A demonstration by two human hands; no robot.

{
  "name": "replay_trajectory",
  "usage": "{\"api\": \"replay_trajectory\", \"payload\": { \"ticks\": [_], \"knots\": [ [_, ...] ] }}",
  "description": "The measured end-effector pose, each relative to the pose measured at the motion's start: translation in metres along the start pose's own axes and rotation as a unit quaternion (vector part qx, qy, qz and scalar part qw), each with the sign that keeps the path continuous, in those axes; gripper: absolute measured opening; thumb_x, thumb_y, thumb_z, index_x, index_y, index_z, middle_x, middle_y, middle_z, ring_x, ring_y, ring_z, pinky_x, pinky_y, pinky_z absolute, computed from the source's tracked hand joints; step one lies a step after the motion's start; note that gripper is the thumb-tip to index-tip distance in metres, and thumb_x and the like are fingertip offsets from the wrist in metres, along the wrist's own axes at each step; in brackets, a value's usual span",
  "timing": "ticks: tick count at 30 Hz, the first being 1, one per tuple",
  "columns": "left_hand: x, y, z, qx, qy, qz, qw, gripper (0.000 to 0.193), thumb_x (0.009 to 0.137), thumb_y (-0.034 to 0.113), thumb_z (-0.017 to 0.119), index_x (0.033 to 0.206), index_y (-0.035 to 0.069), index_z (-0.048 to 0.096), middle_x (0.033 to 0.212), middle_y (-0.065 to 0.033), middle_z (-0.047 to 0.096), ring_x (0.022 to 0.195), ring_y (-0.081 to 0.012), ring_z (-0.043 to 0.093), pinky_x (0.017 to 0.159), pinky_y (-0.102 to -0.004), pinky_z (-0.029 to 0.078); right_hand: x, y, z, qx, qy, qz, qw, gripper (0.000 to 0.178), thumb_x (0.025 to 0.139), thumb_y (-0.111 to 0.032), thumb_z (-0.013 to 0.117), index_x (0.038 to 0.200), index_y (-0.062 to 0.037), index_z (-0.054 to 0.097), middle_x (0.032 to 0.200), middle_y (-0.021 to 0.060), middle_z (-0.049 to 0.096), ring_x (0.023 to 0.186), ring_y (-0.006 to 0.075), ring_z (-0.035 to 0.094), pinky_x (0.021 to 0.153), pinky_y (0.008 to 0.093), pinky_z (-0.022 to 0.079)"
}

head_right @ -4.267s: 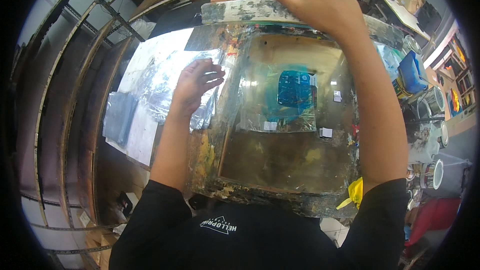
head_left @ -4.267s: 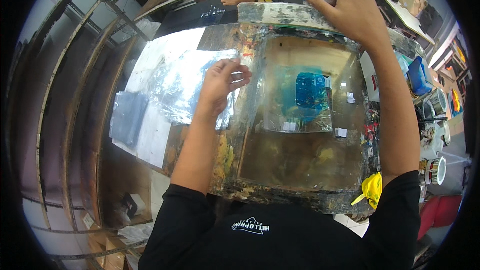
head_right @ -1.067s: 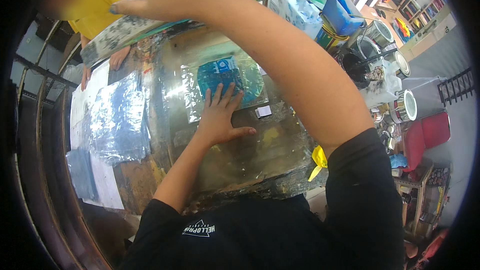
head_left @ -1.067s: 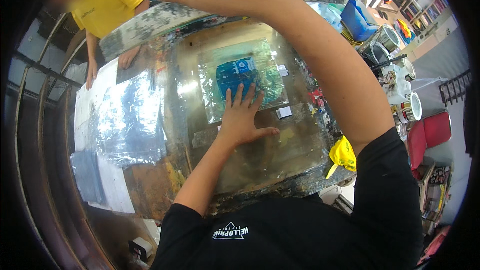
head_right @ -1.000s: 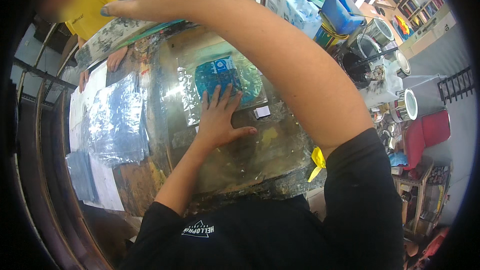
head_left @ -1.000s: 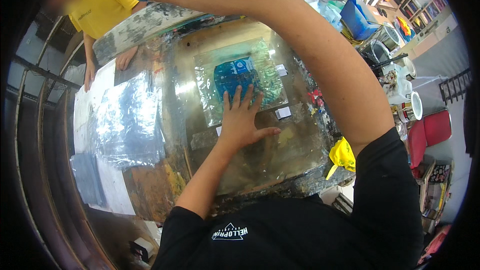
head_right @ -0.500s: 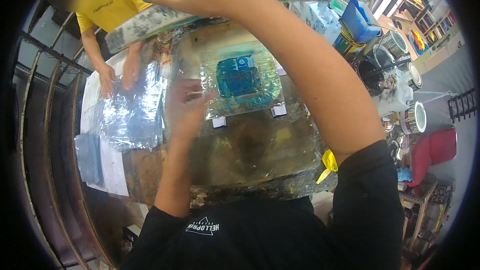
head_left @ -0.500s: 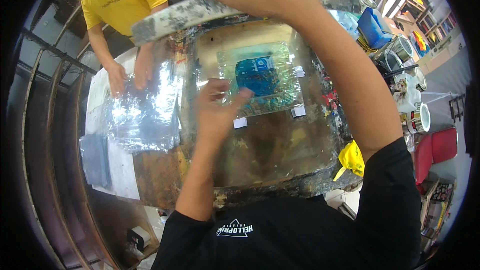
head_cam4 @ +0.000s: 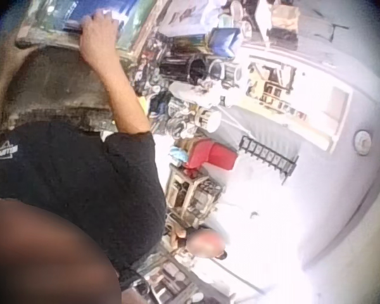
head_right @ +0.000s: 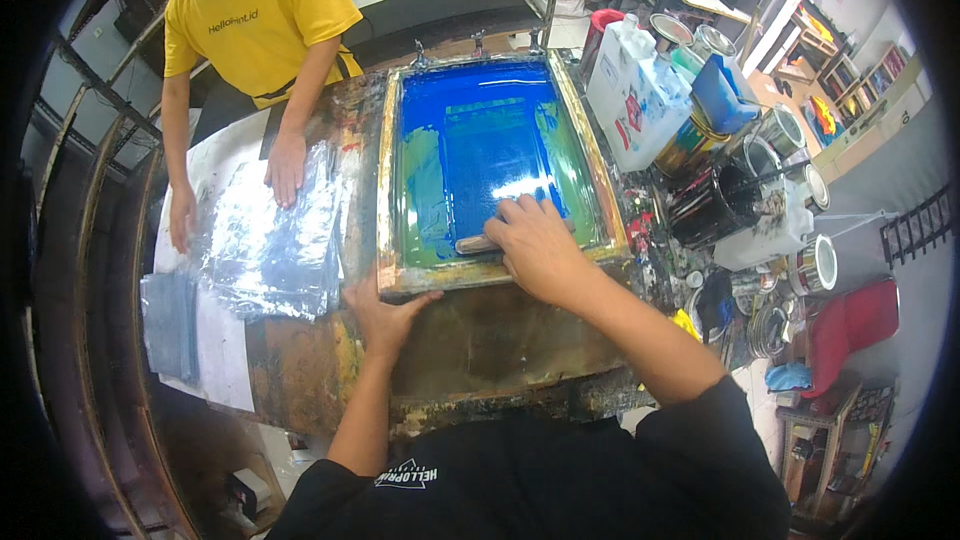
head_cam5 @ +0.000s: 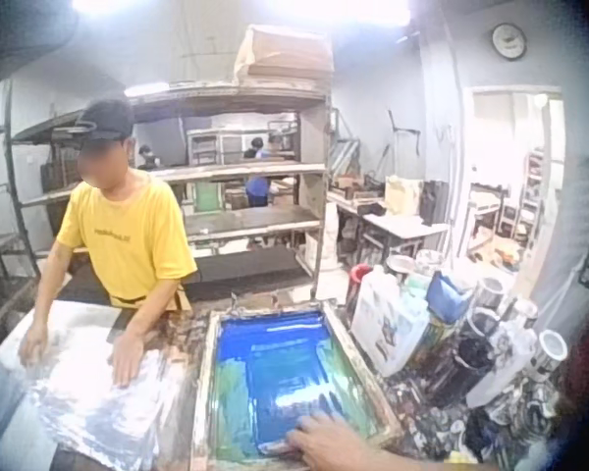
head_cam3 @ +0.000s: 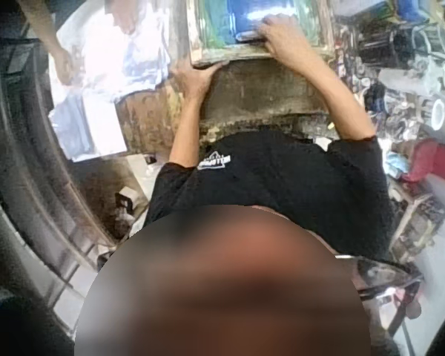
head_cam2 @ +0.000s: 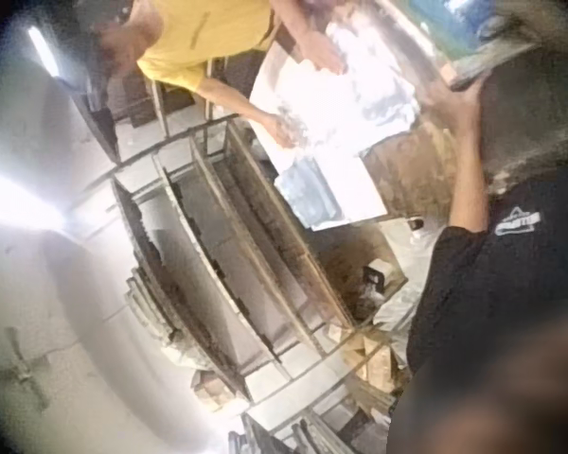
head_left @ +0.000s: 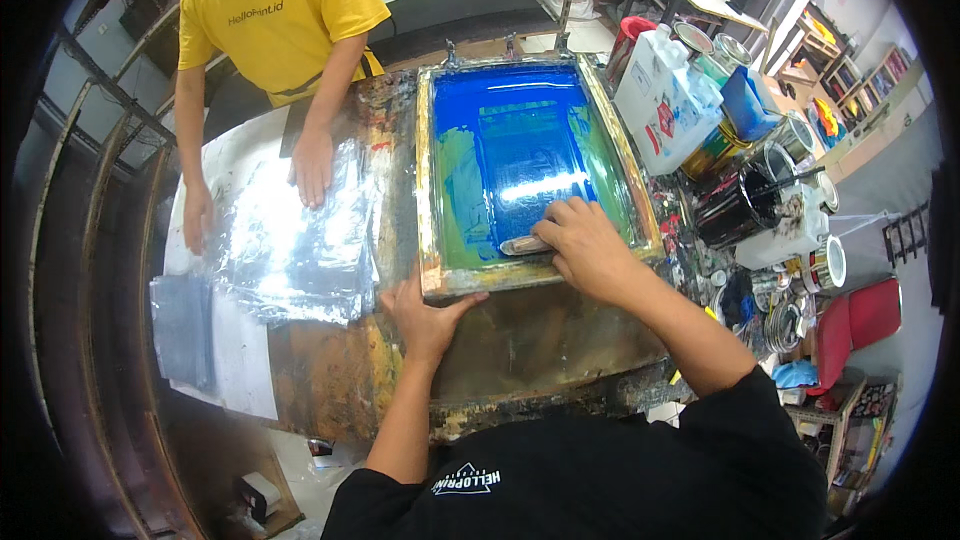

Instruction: The person performs screen printing on a flat sheet using a squeegee and a blue ink-filled screen. They repeatedly pull the squeegee across the screen to transfer ink onto the sheet, then lift the screen to reveal the printed design. The process is repeated multiple times on the same sheet.

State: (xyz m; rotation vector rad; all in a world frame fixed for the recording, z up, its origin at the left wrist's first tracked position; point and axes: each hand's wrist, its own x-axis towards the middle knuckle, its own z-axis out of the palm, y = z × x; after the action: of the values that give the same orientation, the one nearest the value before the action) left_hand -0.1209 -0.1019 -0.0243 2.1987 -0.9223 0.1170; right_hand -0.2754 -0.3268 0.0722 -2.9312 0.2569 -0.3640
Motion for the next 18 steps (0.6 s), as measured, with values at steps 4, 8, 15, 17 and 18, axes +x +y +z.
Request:
{"api": "replay_trajectory", "payload": {
  "ticks": [4, 8, 15, 17, 18],
  "knots": [
    [-0.003, -0.017, 0.008, -0.018, 0.001, 0.022, 1.0, 0.118, 0.056, 0.062, 0.097, 0.146, -0.004, 0.058, 0.104, -0.0094, 0.076, 0.099, -0.0276, 0.063, 0.099, -0.0418, 0.036, 0.02, 0.021, -0.002, 0.044, 0.083, 0.031, 0.995, 0.03, 0.077, 0.0, 0.065, 0.105, -0.0113, 0.072, 0.1, 0.0105, 0.07, 0.1, 0.0351, 0.061, 0.087, 0.0484, 0.045],
    [-0.004, -0.017, 0.008, -0.02, 0.01, 0.037, 0.999, 0.12, 0.056, 0.061, 0.097, 0.148, -0.004, 0.056, 0.104, -0.009, 0.075, 0.097, -0.0271, 0.061, 0.098, -0.0417, 0.037, 0.092, 0.074, 0.005, 0.023, 0.132, 0.027, 0.991, 0.021, 0.082, -0.004, 0.065, 0.1, -0.0111, 0.07, 0.094, 0.0108, 0.073, 0.096, 0.0361, 0.068, 0.084, 0.0505, 0.046],
    [-0.004, -0.015, 0.007, -0.018, 0.013, 0.041, 0.999, 0.119, 0.057, 0.06, 0.097, 0.147, -0.005, 0.057, 0.103, -0.0083, 0.074, 0.096, -0.0266, 0.059, 0.096, -0.0418, 0.038, 0.182, 0.156, 0.059, -0.063, 0.06, 0.037, 0.996, 0.027, 0.086, -0.009, 0.066, 0.112, -0.0127, 0.071, 0.099, 0.0108, 0.075, 0.101, 0.0345, 0.072, 0.084, 0.0522, 0.05],
    [-0.004, -0.015, 0.006, -0.018, 0.011, 0.047, 0.999, 0.119, 0.056, 0.06, 0.097, 0.148, -0.005, 0.056, 0.103, -0.0082, 0.074, 0.095, -0.0268, 0.06, 0.096, -0.0419, 0.038, 0.191, 0.163, 0.069, -0.084, 0.066, 0.034, 0.994, 0.029, 0.086, -0.009, 0.066, 0.114, -0.0133, 0.071, 0.101, 0.01, 0.076, 0.101, 0.0336, 0.072, 0.083, 0.0522, 0.051],
    [-0.004, -0.015, 0.006, -0.023, 0.006, 0.043, 0.999, 0.12, 0.056, 0.06, 0.097, 0.148, -0.006, 0.056, 0.103, -0.0082, 0.074, 0.094, -0.0269, 0.06, 0.096, -0.0419, 0.038, 0.194, 0.165, 0.072, -0.095, 0.076, 0.033, 0.992, 0.029, 0.086, -0.009, 0.066, 0.115, -0.0136, 0.071, 0.102, 0.0097, 0.076, 0.101, 0.0331, 0.072, 0.083, 0.0522, 0.051]
  ]
}}
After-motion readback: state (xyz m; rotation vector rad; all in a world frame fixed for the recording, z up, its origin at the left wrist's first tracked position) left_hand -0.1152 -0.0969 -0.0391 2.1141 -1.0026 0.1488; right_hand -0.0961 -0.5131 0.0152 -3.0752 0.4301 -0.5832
